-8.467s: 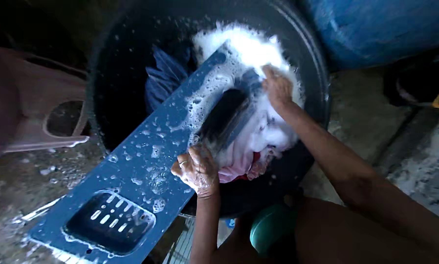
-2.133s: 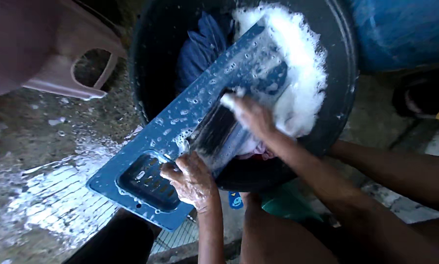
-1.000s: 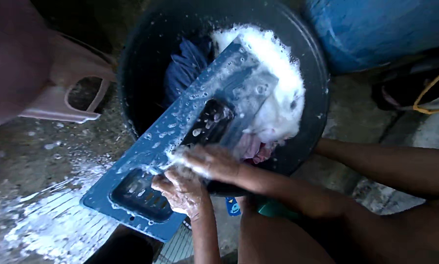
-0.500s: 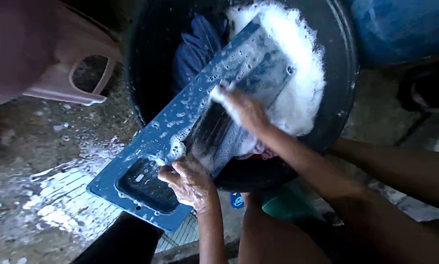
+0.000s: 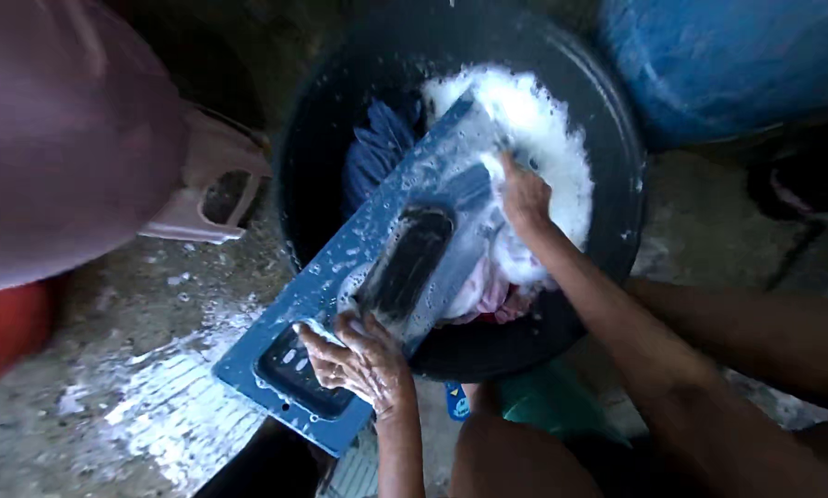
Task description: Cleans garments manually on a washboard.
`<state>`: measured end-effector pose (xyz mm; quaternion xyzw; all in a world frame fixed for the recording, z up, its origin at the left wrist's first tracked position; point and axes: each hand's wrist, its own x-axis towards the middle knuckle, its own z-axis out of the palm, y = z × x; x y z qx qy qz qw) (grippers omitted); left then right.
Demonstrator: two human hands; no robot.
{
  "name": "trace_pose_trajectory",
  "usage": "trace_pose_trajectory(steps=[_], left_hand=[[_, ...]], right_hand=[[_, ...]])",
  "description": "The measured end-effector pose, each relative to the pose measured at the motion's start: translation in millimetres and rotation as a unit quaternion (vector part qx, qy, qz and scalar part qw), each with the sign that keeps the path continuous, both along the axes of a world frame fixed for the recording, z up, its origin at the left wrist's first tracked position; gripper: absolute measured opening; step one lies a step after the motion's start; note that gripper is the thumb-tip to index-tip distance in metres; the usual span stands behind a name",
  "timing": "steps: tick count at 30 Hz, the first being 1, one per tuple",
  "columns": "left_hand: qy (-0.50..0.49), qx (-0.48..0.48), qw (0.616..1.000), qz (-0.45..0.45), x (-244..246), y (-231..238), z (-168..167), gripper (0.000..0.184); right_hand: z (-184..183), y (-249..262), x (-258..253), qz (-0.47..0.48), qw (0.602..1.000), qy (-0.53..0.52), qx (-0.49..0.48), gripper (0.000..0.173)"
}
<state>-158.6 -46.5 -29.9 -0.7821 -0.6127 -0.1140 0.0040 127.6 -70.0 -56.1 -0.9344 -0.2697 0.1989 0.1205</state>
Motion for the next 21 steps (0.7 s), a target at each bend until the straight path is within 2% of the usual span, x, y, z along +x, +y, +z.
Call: trace_pose_trajectory(steps=[1, 3, 5, 7, 9, 13, 15, 17, 19, 21], left_hand=[[0.008, -0.004, 1.0, -0.025, 0.8, 2.3, 3.3, 0.033], [0.008, -0.048, 0.996, -0.08, 5.6, 4.7, 12.4, 0.029], [-0.051, -0.129, 0.983, -0.123, 15.5, 11.4, 25.6, 0.029], [-0.132, -0.221, 0.96, -0.114, 37.4, 23.4, 48.6, 0.034], [-0.188, -0.251, 0.941, -0.129, 66.5, 40.5, 77.5, 0.036], [-0.235, -0.14, 0.908, -0.317, 121.7, 74.5, 140.9, 0.031], [-0.243, -0.11, 0.881, -0.391, 131.8, 76.7, 156.3, 0.03], [-0.191, -0.115, 0.876, -0.427, 118.6, 68.7, 145.6, 0.038], [-0.113, -0.103, 0.883, -0.443, 85.8, 58.0, 100.2, 0.033], [-0.04, -0.092, 0.893, -0.44, 39.3, 45.6, 51.2, 0.025]], right_hand=[[5.5, -3.4, 7.0, -0.043, 0.998, 0.034, 0.007, 0.045], [9.1, -21.6, -6.9, -0.085, 0.989, 0.085, 0.083, 0.045], [7.6, -38.0, -28.7, -0.109, 0.973, 0.126, 0.159, 0.045], [6.5, -49.3, -38.4, -0.14, 0.952, 0.156, 0.222, 0.041], [8.5, -61.0, -36.8, -0.146, 0.942, 0.153, 0.26, 0.04], [16.2, -71.4, -17.9, -0.153, 0.924, 0.144, 0.319, 0.041], [15.9, -67.3, -2.9, -0.172, 0.914, 0.13, 0.343, 0.04], [21.0, -64.4, 7.0, -0.18, 0.911, 0.126, 0.35, 0.039], [28.7, -59.8, 9.8, -0.193, 0.926, 0.118, 0.302, 0.041], [38.8, -46.9, -9.4, -0.176, 0.947, 0.107, 0.247, 0.043]])
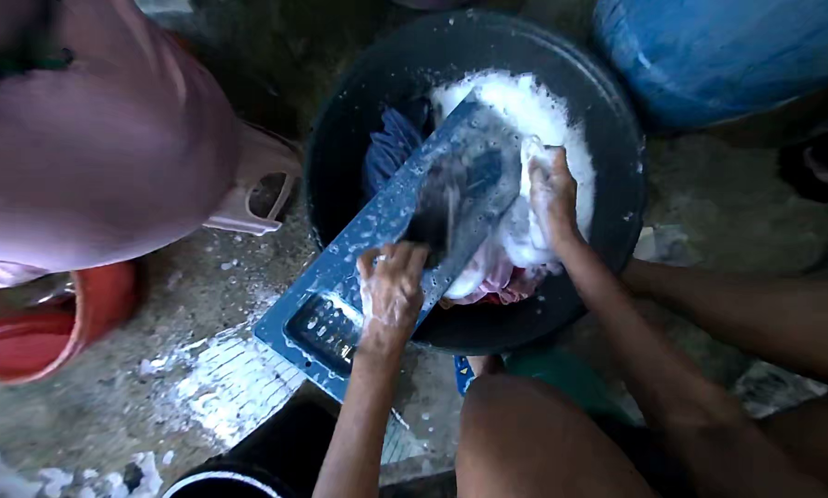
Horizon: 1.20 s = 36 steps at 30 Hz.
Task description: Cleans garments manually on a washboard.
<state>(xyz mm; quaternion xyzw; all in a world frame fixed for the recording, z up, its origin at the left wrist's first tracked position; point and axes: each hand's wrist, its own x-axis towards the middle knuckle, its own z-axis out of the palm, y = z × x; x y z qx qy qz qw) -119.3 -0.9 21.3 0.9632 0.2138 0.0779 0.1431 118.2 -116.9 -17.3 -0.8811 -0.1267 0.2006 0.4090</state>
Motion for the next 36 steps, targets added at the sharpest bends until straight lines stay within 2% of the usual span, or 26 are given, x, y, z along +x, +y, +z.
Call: trace_pose_trajectory(steps=[3, 5, 6, 7, 8, 10, 12, 13, 15, 16, 17, 18, 19, 21, 24, 25, 27, 29, 30, 31, 33, 36], left_hand=[[0.055, 0.02, 0.996, 0.072, -54.3, -22.9, -29.6, 0.02], [0.049, 0.02, 0.991, 0.125, -74.2, -33.4, -28.5, 0.019], [0.045, 0.013, 0.988, 0.146, -80.8, -36.6, -26.6, 0.019], [0.045, -0.003, 0.986, 0.163, -87.8, -39.7, -24.6, 0.02], [0.041, -0.014, 0.983, 0.177, -94.0, -42.2, -24.1, 0.02], [0.024, -0.023, 0.979, 0.2, -101.2, -47.3, -25.0, 0.02], [0.006, -0.057, 0.974, 0.22, -100.0, -49.6, -24.0, 0.019], [-0.002, -0.074, 0.97, 0.233, -98.3, -48.7, -24.5, 0.019], [-0.007, -0.103, 0.96, 0.262, -98.1, -50.8, -24.7, 0.032], [-0.007, -0.108, 0.955, 0.276, -97.7, -51.7, -24.2, 0.041], [-0.012, -0.1, 0.951, 0.293, -95.6, -51.9, -25.3, 0.047], [-0.014, -0.089, 0.945, 0.313, -93.0, -52.9, -27.6, 0.047], [-0.006, -0.078, 0.94, 0.333, -90.3, -54.4, -30.6, 0.043], [0.014, -0.052, 0.934, 0.353, -80.3, -56.6, -38.7, 0.037], [0.03, -0.036, 0.932, 0.359, -67.5, -61.5, -34.6, 0.034], [0.018, -0.036, 0.929, 0.367, -64.4, -60.7, -33.9, 0.034], [0.008, -0.042, 0.918, 0.393, -61.9, -61.6, -33.1, 0.041], [0.04, -0.031, 0.907, 0.417, -57.7, -64.7, -31.2, 0.042], [0.059, -0.019, 0.904, 0.422, -53.6, -66.2, -30.7, 0.038], [0.074, -0.009, 0.904, 0.421, -50.8, -67.3, -31.1, 0.035], [0.084, -0.009, 0.907, 0.413, -51.7, -69.2, -31.7, 0.032], [0.041, -0.075, 0.899, 0.43, -63.2, -64.7, -21.2, 0.03]], right_hand=[[15.3, 18.7, -81.7, 0.177, 0.982, -0.063, -0.004, 0.044], [2.1, 20.4, -148.2, 0.337, 0.926, -0.158, 0.069, 0.04], [-14.3, 19.1, -163.5, 0.401, 0.89, -0.194, 0.097, 0.04], [-29.4, 17.0, -161.7, 0.434, 0.871, -0.211, 0.095, 0.042], [-42.0, 17.1, -145.7, 0.432, 0.872, -0.219, 0.071, 0.043], [-55.5, 33.1, -92.9, 0.337, 0.91, -0.237, -0.042, 0.035], [-48.2, 49.9, -53.3, 0.239, 0.936, -0.219, -0.137, 0.035], [-35.5, 54.9, -53.2, 0.225, 0.943, -0.199, -0.147, 0.037], [-10.8, 47.0, -103.1, 0.279, 0.937, -0.201, -0.055, 0.041], [-9.2, 37.5, -139.5, 0.338, 0.919, -0.205, 0.013, 0.042], [-14.8, 29.6, -167.5, 0.397, 0.89, -0.209, 0.084, 0.039], [-23.1, 24.6, -179.9, 0.438, 0.867, -0.207, 0.115, 0.036], [-33.0, 21.2, -175.0, 0.45, 0.865, -0.195, 0.103, 0.034], [-44.5, 27.4, -119.9, 0.38, 0.912, -0.155, -0.025, 0.03], [-39.1, 40.0, -39.2, 0.227, 0.94, -0.152, -0.205, 0.043], [-28.3, 44.1, -37.2, 0.208, 0.945, -0.151, -0.201, 0.043], [-8.8, 43.3, -86.6, 0.251, 0.945, -0.19, -0.089, 0.041], [-10.4, 33.1, -157.8, 0.379, 0.899, -0.209, 0.066, 0.037], [-21.1, 31.1, -172.2, 0.432, 0.869, -0.217, 0.102, 0.036], [-31.9, 30.8, -165.4, 0.455, 0.858, -0.218, 0.097, 0.036], [-45.9, 36.1, -109.0, 0.4, 0.894, -0.201, -0.02, 0.032], [-38.7, 37.7, -10.8, 0.244, 0.934, -0.121, -0.231, 0.045]])
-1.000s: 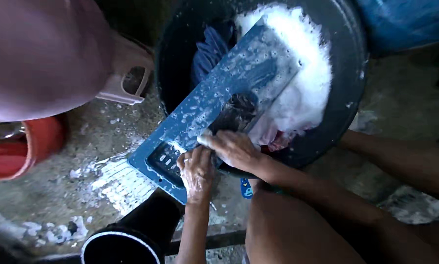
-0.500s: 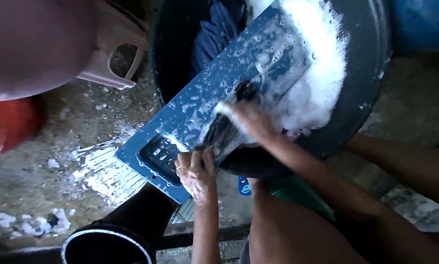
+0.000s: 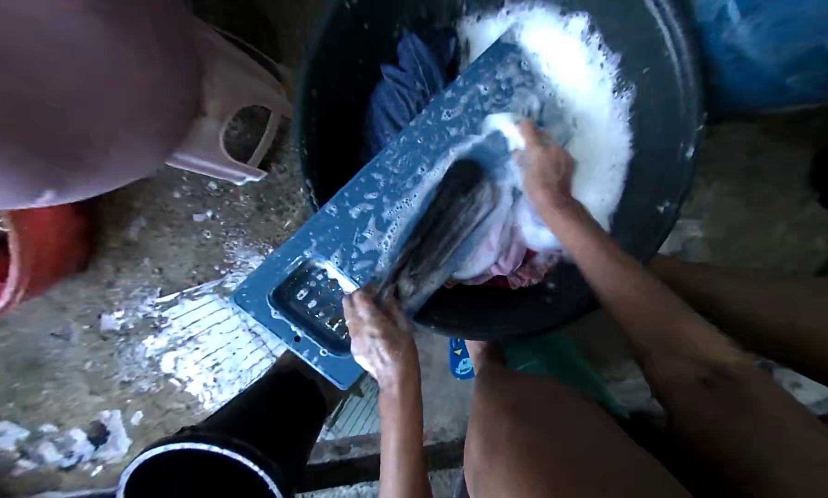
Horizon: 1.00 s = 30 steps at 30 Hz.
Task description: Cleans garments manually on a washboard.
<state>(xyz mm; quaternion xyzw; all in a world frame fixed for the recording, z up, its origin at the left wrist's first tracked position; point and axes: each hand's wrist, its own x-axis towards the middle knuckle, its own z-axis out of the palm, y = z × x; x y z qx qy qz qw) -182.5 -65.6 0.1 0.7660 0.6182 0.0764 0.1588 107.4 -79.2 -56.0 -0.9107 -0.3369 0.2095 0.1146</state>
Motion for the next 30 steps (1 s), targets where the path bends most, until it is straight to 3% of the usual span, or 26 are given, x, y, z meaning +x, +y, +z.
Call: trace_pose_trajectory(steps=[2, 4, 8, 11, 13, 16, 19, 20, 22, 24, 26, 28, 30], left_hand=[[-0.101, -0.029, 0.993, 0.046, -17.3, 8.0, 3.5, 0.032], [-0.122, -0.066, 0.987, 0.083, -31.2, 11.4, 9.8, 0.039], [0.086, -0.138, 0.981, 0.104, -12.5, 18.8, 14.3, 0.036], [0.12, -0.148, 0.978, 0.086, -2.9, 18.8, 10.0, 0.036], [0.139, -0.12, 0.98, 0.077, -1.1, 15.6, 4.6, 0.036], [0.144, -0.08, 0.983, 0.076, 3.2, 11.8, -3.4, 0.034], [0.129, -0.069, 0.986, 0.075, 1.8, 8.4, -5.6, 0.039], [0.123, -0.069, 0.988, 0.07, 1.0, 6.9, -5.2, 0.039], [0.12, -0.065, 0.988, 0.075, 1.4, 7.5, -7.2, 0.039], [0.124, -0.071, 0.985, 0.093, 3.5, 7.6, -8.2, 0.044], [0.123, -0.072, 0.984, 0.108, 7.1, 10.5, -8.5, 0.046], [0.114, -0.067, 0.986, 0.103, 4.1, 8.3, -9.6, 0.045], [0.107, -0.058, 0.989, 0.083, -1.8, 7.2, -10.6, 0.043]], right_hand=[[7.2, -8.9, 38.2, -0.07, 0.997, -0.02, -0.017, 0.047], [-0.9, -29.0, 53.6, -0.131, 0.99, -0.047, 0.005, 0.049], [-53.5, -73.6, 68.7, -0.224, 0.974, 0.036, -0.02, 0.051], [-50.8, -70.4, 41.1, -0.252, 0.942, 0.089, 0.201, 0.047], [-13.7, -48.2, -15.8, -0.2, 0.916, 0.143, 0.318, 0.043], [33.4, -19.4, -125.1, 0.033, 0.94, 0.094, 0.325, 0.031], [16.5, -16.9, -174.5, 0.283, 0.916, 0.023, 0.282, 0.038], [1.4, -18.2, -162.0, 0.291, 0.915, 0.002, 0.278, 0.04], [-20.0, -9.7, -109.2, 0.201, 0.948, -0.069, 0.235, 0.035], [-14.0, 8.2, -58.0, 0.054, 0.99, -0.073, 0.107, 0.037], [7.0, 24.3, -50.1, -0.001, 0.996, -0.052, 0.075, 0.041], [31.8, 21.5, -111.5, 0.079, 0.983, -0.033, 0.162, 0.041], [24.4, 6.5, -178.5, 0.226, 0.936, 0.001, 0.271, 0.038]])
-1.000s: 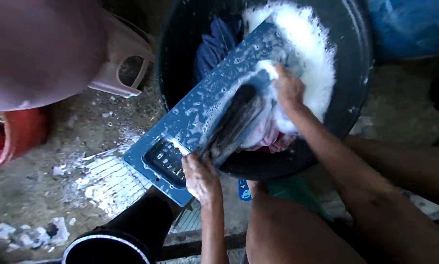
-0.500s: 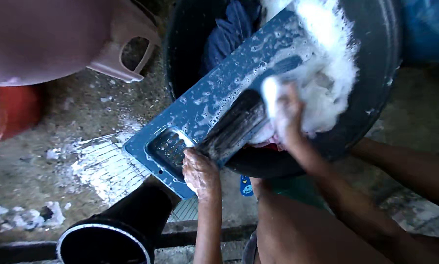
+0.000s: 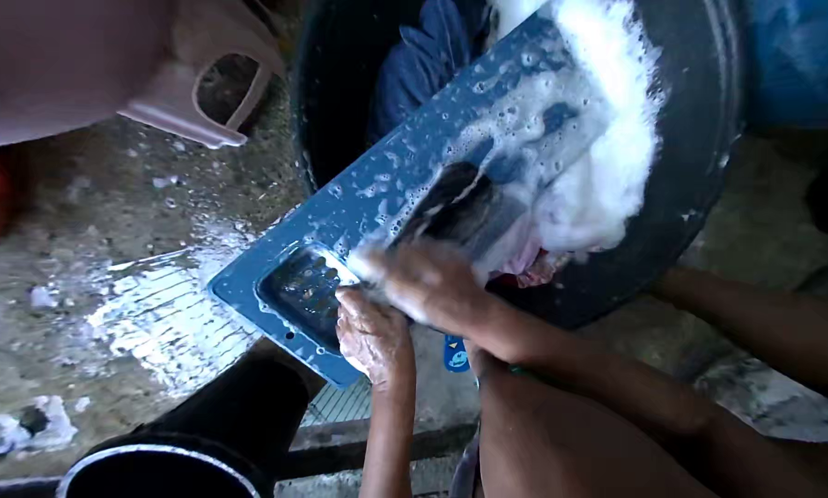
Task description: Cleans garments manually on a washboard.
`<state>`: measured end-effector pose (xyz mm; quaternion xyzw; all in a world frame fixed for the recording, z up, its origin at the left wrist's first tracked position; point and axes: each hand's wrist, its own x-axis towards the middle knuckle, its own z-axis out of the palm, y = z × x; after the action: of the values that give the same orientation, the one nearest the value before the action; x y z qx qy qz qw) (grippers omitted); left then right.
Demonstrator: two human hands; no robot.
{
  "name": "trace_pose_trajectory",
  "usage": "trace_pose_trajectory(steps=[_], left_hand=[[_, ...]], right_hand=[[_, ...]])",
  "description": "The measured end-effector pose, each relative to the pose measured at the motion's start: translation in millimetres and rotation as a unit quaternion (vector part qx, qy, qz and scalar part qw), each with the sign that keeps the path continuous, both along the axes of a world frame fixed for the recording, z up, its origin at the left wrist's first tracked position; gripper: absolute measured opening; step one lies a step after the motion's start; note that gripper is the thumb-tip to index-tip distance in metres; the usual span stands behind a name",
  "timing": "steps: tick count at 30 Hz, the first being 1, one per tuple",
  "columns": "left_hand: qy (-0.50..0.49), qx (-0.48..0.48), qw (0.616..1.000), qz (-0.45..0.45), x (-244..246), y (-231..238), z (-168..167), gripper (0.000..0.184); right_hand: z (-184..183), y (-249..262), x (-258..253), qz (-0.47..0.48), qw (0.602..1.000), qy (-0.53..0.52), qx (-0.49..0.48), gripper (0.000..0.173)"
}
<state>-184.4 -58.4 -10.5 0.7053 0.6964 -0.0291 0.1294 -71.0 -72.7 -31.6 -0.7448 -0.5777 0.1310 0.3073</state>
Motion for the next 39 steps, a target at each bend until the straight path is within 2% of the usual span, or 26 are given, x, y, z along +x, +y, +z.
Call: trace_pose_trajectory(steps=[1, 2, 3, 5, 7, 8, 10, 12, 14, 16, 17, 19, 20, 21, 23, 25, 27, 29, 30, 31, 32, 33, 35, 37, 38, 39], left_hand=[[-0.001, -0.003, 1.0, -0.011, -2.5, -0.5, 0.9, 0.043], [-0.001, -0.003, 1.0, -0.022, -4.4, -0.9, 1.0, 0.041], [0.001, -0.001, 1.0, -0.025, -5.1, -1.5, 0.0, 0.039], [0.009, 0.001, 1.0, -0.014, -3.5, -2.5, -0.6, 0.039], [0.016, -0.011, 1.0, 0.01, 3.1, 0.7, 1.5, 0.045], [0.015, -0.017, 1.0, 0.016, 6.1, 2.0, 1.8, 0.048], [0.007, -0.012, 1.0, 0.008, 3.1, -0.6, 0.1, 0.046], [-0.004, 0.007, 1.0, -0.016, -6.0, -3.2, -2.5, 0.042], [-0.003, 0.027, 0.999, -0.044, -8.5, -3.2, -3.6, 0.04], [0.013, 0.018, 0.999, -0.038, -6.3, -2.9, -3.3, 0.039], [0.017, 0.011, 0.999, -0.033, -5.5, -3.0, -2.0, 0.041], [0.014, -0.001, 1.0, -0.011, 1.4, 0.4, -0.5, 0.045], [0.011, -0.003, 1.0, -0.007, 3.9, 1.1, -0.2, 0.046], [0.008, -0.001, 1.0, -0.007, 5.1, 1.4, -0.9, 0.046], [0.005, 0.0, 1.0, -0.017, -0.8, -1.2, -1.1, 0.046], [-0.01, 0.019, 0.999, -0.038, -7.1, -2.3, -3.1, 0.044], [-0.001, 0.01, 0.999, -0.049, -7.4, -2.2, -2.6, 0.045], [0.013, 0.001, 0.999, -0.035, -4.7, -3.0, -2.6, 0.043], [0.016, -0.002, 1.0, -0.022, -1.9, -2.1, -1.8, 0.044], [0.015, -0.008, 1.0, -0.007, 2.0, -0.6, -0.3, 0.046], [0.015, -0.016, 1.0, 0.004, 5.7, 0.7, 1.3, 0.048], [0.014, -0.018, 1.0, 0.008, 8.4, 1.5, 1.3, 0.049], [0.01, -0.007, 1.0, -0.008, 3.8, -1.5, 0.4, 0.048], [0.001, 0.0, 1.0, -0.028, -3.3, -2.4, -0.8, 0.05], [0.002, 0.006, 0.999, -0.038, -5.6, -2.6, -1.4, 0.05], [0.006, 0.007, 0.999, -0.042, -6.2, -2.8, -1.1, 0.048]], right_hand=[[-8.9, -6.3, -8.3, 0.06, 0.998, 0.009, 0.019, 0.04], [-18.4, -9.5, 2.9, 0.074, 0.997, -0.001, 0.021, 0.039], [-28.0, -9.2, 28.6, 0.043, 0.999, -0.029, 0.008, 0.037], [-40.3, -3.2, 93.3, -0.112, 0.987, -0.088, -0.08, 0.035], [-28.1, 12.6, 138.7, -0.227, 0.948, -0.054, -0.216, 0.042], [-16.4, 18.2, 136.9, -0.244, 0.944, -0.04, -0.22, 0.044], [4.1, 15.7, 73.8, -0.166, 0.977, -0.025, -0.129, 0.044], [6.1, 4.5, -5.2, 0.001, 1.0, 0.025, -0.006, 0.038], [-11.1, 1.9, -8.1, 0.092, 0.995, 0.036, 0.022, 0.038], [-33.6, 10.3, 51.3, 0.014, 0.999, -0.031, -0.008, 0.033], [-41.1, 14.3, 84.7, -0.067, 0.994, -0.071, -0.057, 0.033], [-32.8, 29.9, 139.5, -0.197, 0.96, -0.067, -0.185, 0.04], [-20.5, 36.3, 146.4, -0.225, 0.949, -0.051, -0.217, 0.042], [-7.7, 39.4, 132.3, -0.222, 0.953, -0.044, -0.2, 0.043], [7.6, 26.9, 52.4, -0.114, 0.991, -0.021, -0.069, 0.041], [-1.2, 8.9, -10.6, 0.043, 0.998, 0.034, 0.032, 0.036], [-18.4, 1.6, 8.1, 0.086, 0.995, 0.038, 0.026, 0.035], [-34.2, 5.5, 74.0, -0.027, 0.998, -0.038, -0.037, 0.033], [-37.8, 12.4, 107.7, -0.108, 0.987, -0.073, -0.091, 0.034], [-31.1, 22.3, 134.7, -0.166, 0.969, -0.062, -0.173, 0.037], [-19.7, 30.4, 147.9, -0.202, 0.952, -0.044, -0.224, 0.04], [-6.5, 34.3, 141.4, -0.212, 0.95, -0.034, -0.228, 0.042], [9.7, 23.8, 70.7, -0.136, 0.983, -0.018, -0.118, 0.039], [3.9, 5.9, 1.0, 0.02, 0.999, 0.035, -0.012, 0.035], [-5.3, 1.8, -4.3, 0.07, 0.997, 0.044, 0.013, 0.036], [-14.3, 0.0, 11.4, 0.076, 0.997, 0.033, -0.001, 0.036]])
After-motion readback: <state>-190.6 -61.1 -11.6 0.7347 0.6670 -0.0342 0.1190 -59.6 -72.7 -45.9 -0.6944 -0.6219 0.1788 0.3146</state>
